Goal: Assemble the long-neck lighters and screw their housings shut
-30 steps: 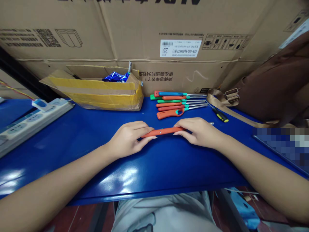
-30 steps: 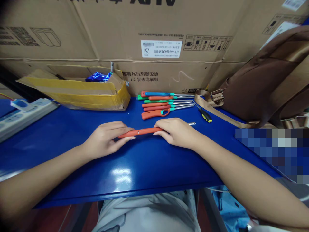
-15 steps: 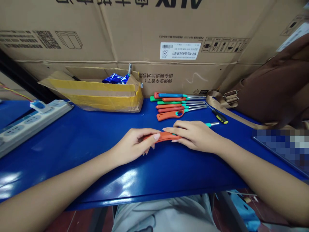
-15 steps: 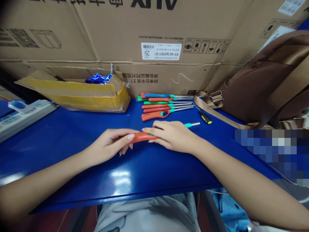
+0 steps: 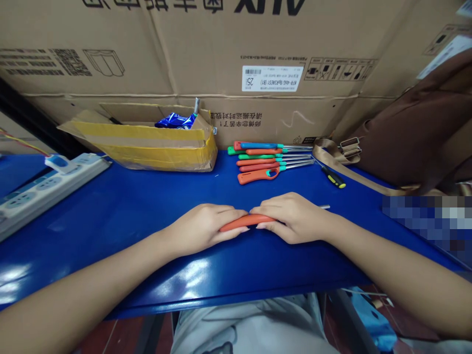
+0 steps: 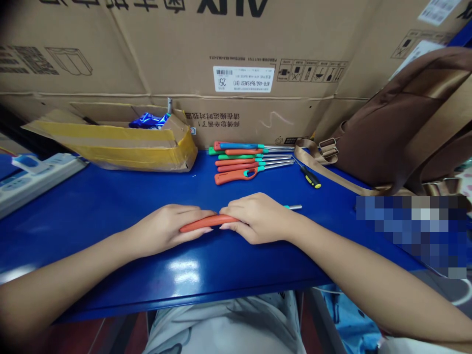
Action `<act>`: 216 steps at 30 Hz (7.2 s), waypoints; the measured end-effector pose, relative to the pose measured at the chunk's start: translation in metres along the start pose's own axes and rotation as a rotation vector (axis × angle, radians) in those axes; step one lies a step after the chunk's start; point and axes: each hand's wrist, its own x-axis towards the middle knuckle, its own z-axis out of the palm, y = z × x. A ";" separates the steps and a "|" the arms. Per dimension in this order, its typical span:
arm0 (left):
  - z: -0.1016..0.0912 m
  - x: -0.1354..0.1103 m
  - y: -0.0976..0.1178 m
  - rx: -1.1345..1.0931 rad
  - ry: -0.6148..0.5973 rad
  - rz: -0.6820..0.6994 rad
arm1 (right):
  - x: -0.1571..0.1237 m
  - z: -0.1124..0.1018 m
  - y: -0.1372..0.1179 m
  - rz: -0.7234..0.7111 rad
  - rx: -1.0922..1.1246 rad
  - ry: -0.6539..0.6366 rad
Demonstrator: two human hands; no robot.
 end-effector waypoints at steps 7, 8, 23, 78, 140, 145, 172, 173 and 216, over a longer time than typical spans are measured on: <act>-0.002 0.001 -0.004 -0.048 -0.020 -0.006 | 0.002 -0.003 0.002 0.021 0.037 -0.046; -0.003 0.001 -0.005 -0.047 -0.024 -0.011 | 0.002 -0.004 0.002 0.037 0.018 -0.063; -0.010 0.000 -0.015 -0.121 -0.105 -0.116 | 0.003 -0.015 0.009 0.259 -0.206 -0.285; -0.011 0.001 -0.018 -0.553 0.073 -0.438 | -0.004 0.007 0.041 -0.113 -0.422 0.249; -0.005 0.000 -0.030 -0.104 0.066 -0.205 | -0.008 -0.024 0.042 0.438 -0.071 -0.144; -0.004 0.000 -0.030 -0.106 0.071 -0.238 | -0.016 -0.031 0.053 0.374 -0.033 -0.156; 0.005 0.004 -0.025 -0.096 0.137 -0.220 | -0.045 -0.069 0.092 1.452 -0.348 -0.254; 0.006 0.005 -0.025 -0.108 0.140 -0.222 | -0.046 -0.069 0.093 1.438 -0.342 -0.252; 0.018 0.001 -0.012 -0.312 0.173 -0.231 | 0.039 -0.012 0.016 0.717 0.672 0.924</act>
